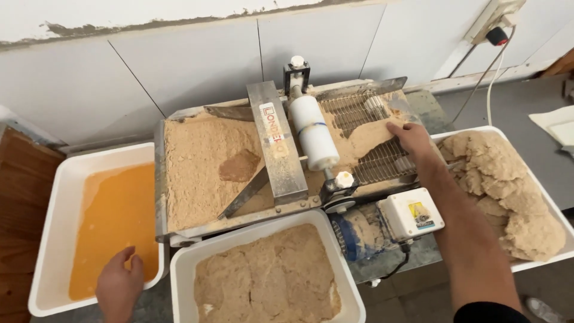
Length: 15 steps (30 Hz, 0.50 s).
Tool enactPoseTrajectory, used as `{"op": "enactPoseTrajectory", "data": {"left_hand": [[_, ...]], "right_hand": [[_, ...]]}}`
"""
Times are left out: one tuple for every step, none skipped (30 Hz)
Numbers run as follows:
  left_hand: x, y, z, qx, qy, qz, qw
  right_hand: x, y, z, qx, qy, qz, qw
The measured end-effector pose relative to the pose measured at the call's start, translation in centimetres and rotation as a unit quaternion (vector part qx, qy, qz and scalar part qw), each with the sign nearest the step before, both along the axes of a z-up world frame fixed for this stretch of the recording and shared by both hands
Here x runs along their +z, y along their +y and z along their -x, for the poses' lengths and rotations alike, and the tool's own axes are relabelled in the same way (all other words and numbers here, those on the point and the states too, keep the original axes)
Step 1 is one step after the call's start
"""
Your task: Dipping food pieces into a liquid wash and then placing them into a breading machine to be coated.
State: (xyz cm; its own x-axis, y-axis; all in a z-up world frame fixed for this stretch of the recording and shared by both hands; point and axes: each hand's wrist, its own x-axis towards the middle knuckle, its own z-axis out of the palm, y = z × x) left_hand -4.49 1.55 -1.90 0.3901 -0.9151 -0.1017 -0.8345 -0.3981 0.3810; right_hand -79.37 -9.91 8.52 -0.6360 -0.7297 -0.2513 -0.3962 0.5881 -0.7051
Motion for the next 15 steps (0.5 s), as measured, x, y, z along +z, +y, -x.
{"op": "enactPoseTrajectory", "data": {"left_hand": [[-1.1,-0.2,-0.5,-0.007,-0.015,0.033,0.999],[-2.2,-0.3,-0.9,-0.015,-0.030,0.066,0.997],[-2.5,-0.5,-1.4,-0.019,-0.028,0.067,0.997],[-2.9,-0.6,-1.8,-0.018,-0.011,0.066,0.998],[-3.2,-1.4,-2.0,-0.019,0.006,0.069,0.997],[-2.2,-1.6,-1.6,-0.026,0.008,0.072,0.997],[-1.3,-2.0,-1.0,0.012,0.014,0.028,0.999],[-0.5,-2.5,-0.5,0.050,0.019,-0.016,0.998],[-1.6,-3.1,-1.1,0.040,0.020,-0.015,0.999],[-2.8,-3.8,-1.8,0.022,0.014,-0.025,0.999],[-4.2,-3.9,-2.4,0.007,0.009,-0.038,0.999],[-6.0,-4.1,-3.1,-0.001,0.010,-0.041,0.999],[-7.8,-4.6,-4.0,-0.003,0.034,-0.002,0.999],[-9.5,-5.1,-4.7,-0.004,0.058,0.036,0.998],[-9.6,-7.6,-5.6,-0.020,0.061,0.039,0.997]], "right_hand": [[-0.9,-0.4,0.6,-0.038,-0.056,0.043,0.997],[-1.7,-0.7,1.3,-0.076,-0.111,0.087,0.987],[-2.4,-1.0,2.0,-0.080,-0.109,0.088,0.987],[-3.1,-1.2,2.7,-0.056,-0.083,0.128,0.987],[-3.5,-1.5,3.7,-0.034,-0.056,0.171,0.983],[-3.5,-1.8,4.1,-0.040,-0.053,0.175,0.982],[-3.5,-2.0,4.8,0.015,0.091,0.176,0.980],[-3.5,-2.1,5.5,0.071,0.233,0.170,0.955],[-1.3,-1.1,4.3,0.061,0.236,0.169,0.955],[0.9,-0.2,3.1,0.066,0.232,0.198,0.950],[3.0,0.8,1.9,0.074,0.229,0.224,0.944],[5.2,1.7,1.2,0.068,0.232,0.220,0.945],[7.2,2.9,0.5,0.045,0.184,0.237,0.953],[9.2,4.0,-0.2,0.022,0.136,0.254,0.957],[9.6,4.7,1.3,0.007,0.142,0.256,0.956]]}}
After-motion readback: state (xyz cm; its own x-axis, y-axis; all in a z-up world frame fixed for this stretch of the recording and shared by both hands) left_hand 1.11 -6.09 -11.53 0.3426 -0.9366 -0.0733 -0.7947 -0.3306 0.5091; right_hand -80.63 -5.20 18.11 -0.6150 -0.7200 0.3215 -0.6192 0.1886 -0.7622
